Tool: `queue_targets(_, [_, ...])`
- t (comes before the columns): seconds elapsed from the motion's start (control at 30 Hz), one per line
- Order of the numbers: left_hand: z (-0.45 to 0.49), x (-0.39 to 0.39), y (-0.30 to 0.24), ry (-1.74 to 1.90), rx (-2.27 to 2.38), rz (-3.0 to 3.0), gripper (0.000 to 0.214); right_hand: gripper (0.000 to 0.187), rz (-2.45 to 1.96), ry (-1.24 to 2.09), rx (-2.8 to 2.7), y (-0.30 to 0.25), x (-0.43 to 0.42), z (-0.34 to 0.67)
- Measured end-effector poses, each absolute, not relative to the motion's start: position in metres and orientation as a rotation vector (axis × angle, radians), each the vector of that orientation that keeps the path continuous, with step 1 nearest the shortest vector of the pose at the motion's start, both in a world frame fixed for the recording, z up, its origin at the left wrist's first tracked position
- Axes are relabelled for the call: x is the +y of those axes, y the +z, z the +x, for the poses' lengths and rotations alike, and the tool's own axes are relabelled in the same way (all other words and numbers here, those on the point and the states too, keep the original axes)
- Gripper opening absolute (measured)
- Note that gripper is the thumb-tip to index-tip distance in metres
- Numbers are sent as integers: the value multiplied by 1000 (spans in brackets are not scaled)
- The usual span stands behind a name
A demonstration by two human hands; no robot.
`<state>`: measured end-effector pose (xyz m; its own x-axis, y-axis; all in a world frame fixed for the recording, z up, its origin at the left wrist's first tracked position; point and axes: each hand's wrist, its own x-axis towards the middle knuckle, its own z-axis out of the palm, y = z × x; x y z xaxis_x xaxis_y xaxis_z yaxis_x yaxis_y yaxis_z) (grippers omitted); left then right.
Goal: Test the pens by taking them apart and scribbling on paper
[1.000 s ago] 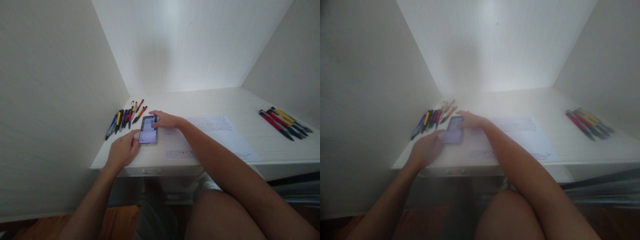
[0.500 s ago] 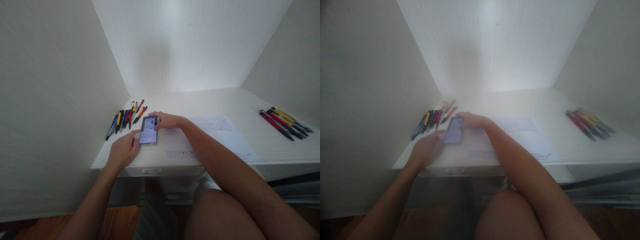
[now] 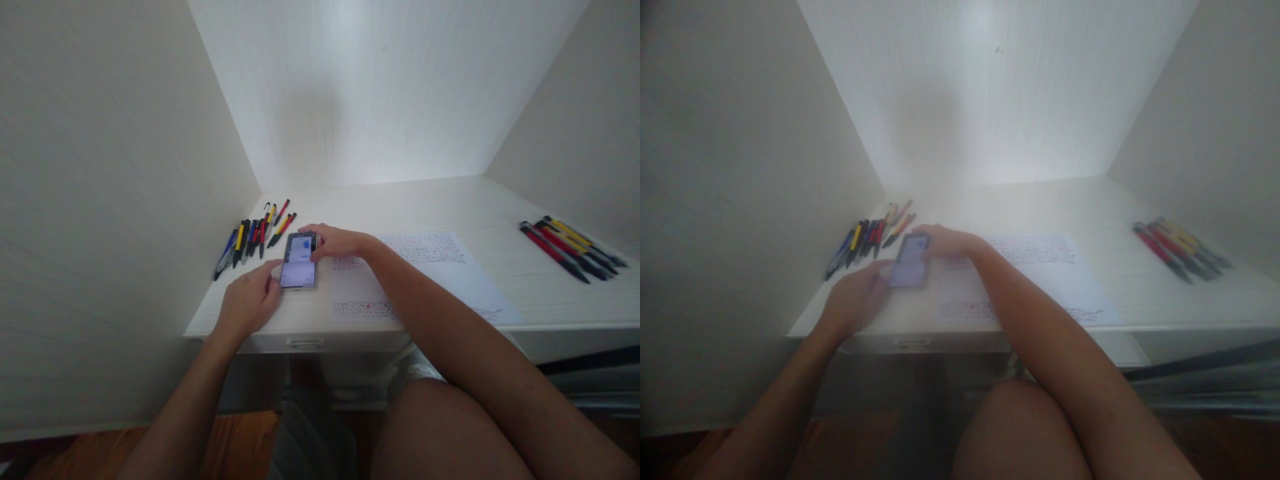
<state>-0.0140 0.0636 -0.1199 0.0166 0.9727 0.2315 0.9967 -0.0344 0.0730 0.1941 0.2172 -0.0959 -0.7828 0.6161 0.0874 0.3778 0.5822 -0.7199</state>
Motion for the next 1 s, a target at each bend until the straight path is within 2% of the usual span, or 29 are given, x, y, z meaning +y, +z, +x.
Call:
queue_targets(0.2, [-14, 63, -120, -350, -2096, -2190, 47, 71, -830, 983, -2486, -100, 220, 194])
queue_targets(0.43, [-14, 66, -122, -392, -2113, -2186, 46, 46, -807, 626, -2511, -118, 233, 186])
queue_targets(0.6, [-13, 65, -121, -457, -2099, -2180, 45, 34, -787, 528, -2529, -121, 234, 184])
queue_targets(1.0, [-12, 62, -121, -507, -2055, -2164, 42, 33, -770, 367, -2582, -121, 233, 180])
